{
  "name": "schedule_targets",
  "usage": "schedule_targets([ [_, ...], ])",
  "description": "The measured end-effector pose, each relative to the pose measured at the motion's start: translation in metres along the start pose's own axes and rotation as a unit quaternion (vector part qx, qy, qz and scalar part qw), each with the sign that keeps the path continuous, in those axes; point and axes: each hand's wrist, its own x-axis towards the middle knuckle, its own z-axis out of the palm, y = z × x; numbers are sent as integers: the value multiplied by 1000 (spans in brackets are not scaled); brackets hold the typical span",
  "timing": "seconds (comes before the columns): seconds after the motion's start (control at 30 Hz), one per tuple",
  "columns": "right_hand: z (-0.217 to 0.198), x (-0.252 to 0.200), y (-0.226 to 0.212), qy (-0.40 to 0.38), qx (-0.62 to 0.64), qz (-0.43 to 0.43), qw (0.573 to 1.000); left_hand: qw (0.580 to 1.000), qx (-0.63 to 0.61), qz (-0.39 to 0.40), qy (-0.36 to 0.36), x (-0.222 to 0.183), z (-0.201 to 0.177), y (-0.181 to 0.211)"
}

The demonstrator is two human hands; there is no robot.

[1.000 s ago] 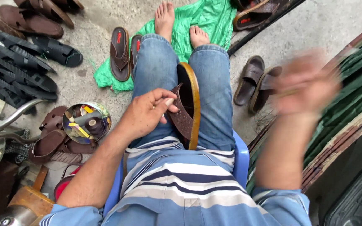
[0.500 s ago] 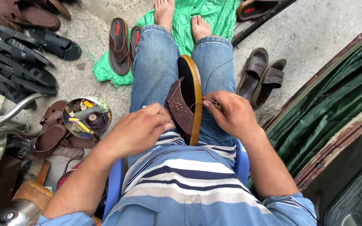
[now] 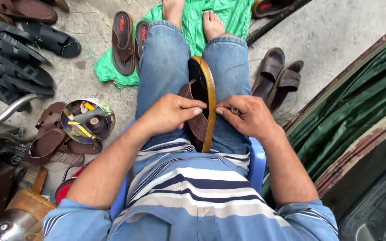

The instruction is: Hand-stitching the upper part of a leather sandal to its sole using a needle and thread.

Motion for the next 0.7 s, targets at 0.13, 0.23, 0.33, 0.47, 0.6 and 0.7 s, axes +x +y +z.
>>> schedule_targets([
  [0.13,-23,10,-20,-58,19,35,998,998,60,34,-6,-14,-10,20],
  [0.23,-35,10,-38,-66,22,38,997,959,228,133,100,-28,6,26],
  [0.33,-44,19,-55,-48,31,-26,998,931,189,285,128,-15,16,4],
  [0.47,-82,13,-33,17,-34,-23,999,955,-118,246,111,-51,-95,-14],
  [0.6,-76,-14,-13,13,-89,-73,993,668,-366,-49,646,-85,-164,-73],
  [0.7,-54,-11,-21,-118,-99,-69,986,600,-211,50,770,-71,-103,-64],
])
